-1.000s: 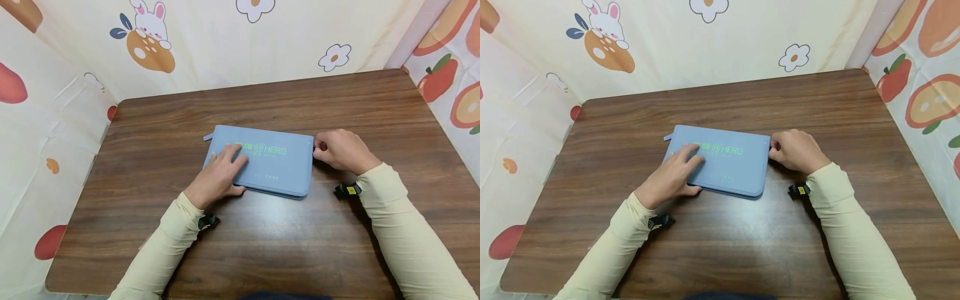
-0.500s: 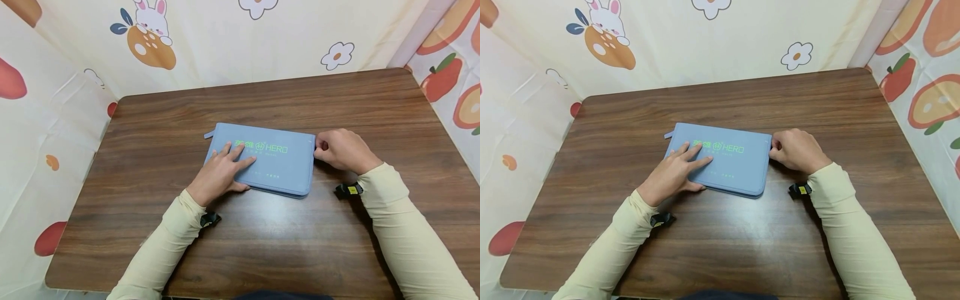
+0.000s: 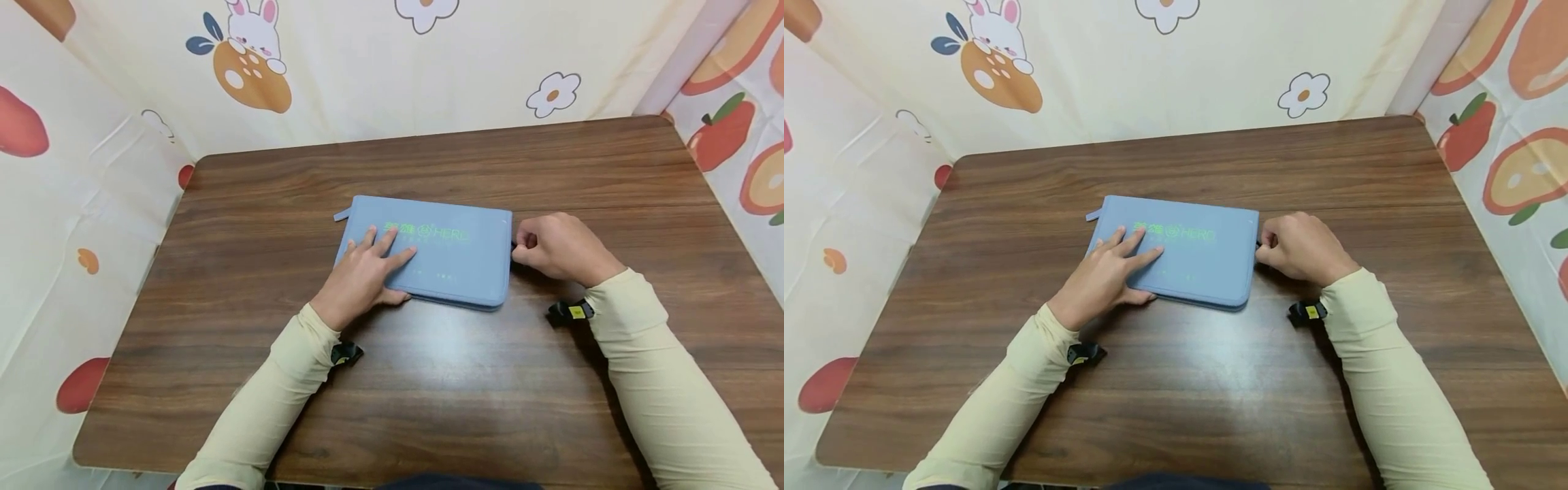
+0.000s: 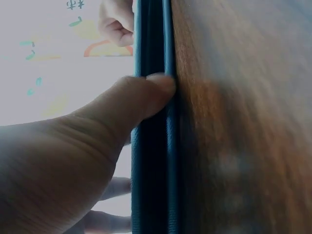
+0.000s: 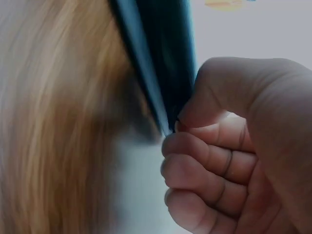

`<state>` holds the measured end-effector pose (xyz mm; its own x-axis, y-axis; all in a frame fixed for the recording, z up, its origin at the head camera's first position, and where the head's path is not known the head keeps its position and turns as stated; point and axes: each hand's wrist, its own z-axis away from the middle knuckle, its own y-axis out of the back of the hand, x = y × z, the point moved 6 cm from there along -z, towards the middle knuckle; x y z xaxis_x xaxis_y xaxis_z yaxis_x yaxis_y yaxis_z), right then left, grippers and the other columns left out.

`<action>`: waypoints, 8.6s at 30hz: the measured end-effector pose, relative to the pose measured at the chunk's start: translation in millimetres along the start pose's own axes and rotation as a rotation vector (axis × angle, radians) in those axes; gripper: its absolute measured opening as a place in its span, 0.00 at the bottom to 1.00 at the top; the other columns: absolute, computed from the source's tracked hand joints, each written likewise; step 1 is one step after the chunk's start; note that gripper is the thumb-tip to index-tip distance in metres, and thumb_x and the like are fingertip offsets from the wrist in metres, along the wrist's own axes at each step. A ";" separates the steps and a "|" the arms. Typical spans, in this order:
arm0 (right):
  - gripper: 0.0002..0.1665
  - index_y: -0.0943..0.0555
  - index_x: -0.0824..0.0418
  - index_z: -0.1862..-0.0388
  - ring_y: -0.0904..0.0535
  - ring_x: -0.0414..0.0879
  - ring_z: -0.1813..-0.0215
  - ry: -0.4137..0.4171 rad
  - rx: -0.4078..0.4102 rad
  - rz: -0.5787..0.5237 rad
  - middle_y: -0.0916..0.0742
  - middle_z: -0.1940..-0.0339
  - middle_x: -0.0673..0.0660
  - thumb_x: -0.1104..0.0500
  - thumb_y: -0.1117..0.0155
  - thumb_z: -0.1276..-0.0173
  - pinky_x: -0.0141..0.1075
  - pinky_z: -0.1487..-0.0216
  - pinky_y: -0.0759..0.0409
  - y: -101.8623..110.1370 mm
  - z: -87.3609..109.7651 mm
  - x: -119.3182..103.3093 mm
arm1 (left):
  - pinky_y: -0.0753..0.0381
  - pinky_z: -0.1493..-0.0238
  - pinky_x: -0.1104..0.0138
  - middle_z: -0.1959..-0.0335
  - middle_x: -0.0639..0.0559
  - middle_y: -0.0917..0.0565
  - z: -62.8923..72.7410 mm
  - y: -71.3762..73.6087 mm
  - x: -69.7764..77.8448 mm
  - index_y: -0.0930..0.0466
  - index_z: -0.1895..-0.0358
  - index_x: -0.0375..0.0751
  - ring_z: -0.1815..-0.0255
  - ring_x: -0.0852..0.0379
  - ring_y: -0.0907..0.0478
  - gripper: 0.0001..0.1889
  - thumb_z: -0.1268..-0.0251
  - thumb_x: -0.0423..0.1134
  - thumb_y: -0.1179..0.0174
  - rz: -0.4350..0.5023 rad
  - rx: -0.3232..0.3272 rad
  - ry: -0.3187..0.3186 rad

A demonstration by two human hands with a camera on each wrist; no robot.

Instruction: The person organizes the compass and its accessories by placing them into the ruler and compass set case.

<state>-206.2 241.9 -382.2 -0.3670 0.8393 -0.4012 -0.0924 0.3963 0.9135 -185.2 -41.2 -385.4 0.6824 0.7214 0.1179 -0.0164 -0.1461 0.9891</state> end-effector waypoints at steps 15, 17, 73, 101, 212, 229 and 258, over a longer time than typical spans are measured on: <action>0.12 0.26 0.50 0.82 0.33 0.40 0.79 0.088 -0.067 -0.071 0.28 0.85 0.44 0.64 0.36 0.46 0.37 0.73 0.34 -8.7 0.2 -17.4 | 0.31 0.44 0.31 0.26 0.35 0.35 -20.2 -2.8 -16.8 0.29 0.27 0.54 0.29 0.26 0.38 0.40 0.43 0.64 0.32 -0.029 -0.024 0.111; 0.11 0.26 0.50 0.82 0.33 0.40 0.79 0.099 -0.068 -0.073 0.28 0.85 0.43 0.64 0.36 0.46 0.37 0.73 0.34 -9.1 0.4 -18.7 | 0.31 0.44 0.31 0.26 0.35 0.35 -23.6 -3.2 -20.3 0.29 0.27 0.55 0.29 0.26 0.38 0.40 0.43 0.64 0.32 -0.027 -0.030 0.124; 0.06 0.18 0.52 0.74 0.25 0.40 0.76 0.013 0.075 -0.132 0.19 0.81 0.43 0.60 0.38 0.39 0.39 0.72 0.27 -30.0 -7.5 -55.2 | 0.24 0.78 0.63 0.76 0.56 0.25 -82.5 -8.5 56.3 0.20 0.71 0.49 0.79 0.60 0.28 0.11 0.32 0.48 0.40 -0.054 0.124 -0.268; 0.17 0.12 0.53 0.46 0.32 0.41 0.80 0.057 0.084 -0.048 0.15 0.75 0.47 0.63 0.35 0.32 0.40 0.78 0.31 -20.0 -4.8 -43.0 | 0.40 0.85 0.66 0.86 0.59 0.32 -75.7 -13.1 48.6 0.31 0.77 0.51 0.84 0.61 0.39 0.11 0.35 0.39 0.48 0.001 0.150 -0.200; 0.33 0.26 0.55 0.28 0.44 0.69 0.23 0.325 -0.067 0.090 0.32 0.24 0.63 0.54 0.32 0.31 0.60 0.27 0.45 -36.3 1.2 -78.6 | 0.39 0.84 0.67 0.77 0.60 0.34 29.7 9.6 -15.5 0.30 0.79 0.54 0.81 0.63 0.37 0.12 0.36 0.39 0.47 0.125 0.163 -0.155; 0.32 0.28 0.55 0.27 0.47 0.68 0.22 0.299 -0.111 0.079 0.34 0.22 0.62 0.55 0.35 0.28 0.61 0.27 0.46 -38.5 4.1 -78.9 | 0.38 0.82 0.62 0.78 0.60 0.33 14.4 7.9 -73.8 0.34 0.79 0.55 0.80 0.60 0.35 0.13 0.36 0.40 0.47 0.129 0.100 0.046; 0.30 0.28 0.54 0.27 0.49 0.68 0.21 0.263 -0.133 0.055 0.35 0.22 0.60 0.56 0.37 0.27 0.60 0.26 0.49 -42.4 0.9 -78.4 | 0.31 0.65 0.60 0.73 0.53 0.24 17.1 -8.5 -128.5 0.23 0.71 0.51 0.73 0.54 0.29 0.13 0.27 0.49 0.43 0.447 0.001 0.374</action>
<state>-172.7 159.6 -389.6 -0.6000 0.7261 -0.3357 -0.1798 0.2865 0.9411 -260.2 -144.2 -410.5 0.3047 0.7796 0.5472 -0.2424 -0.4921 0.8361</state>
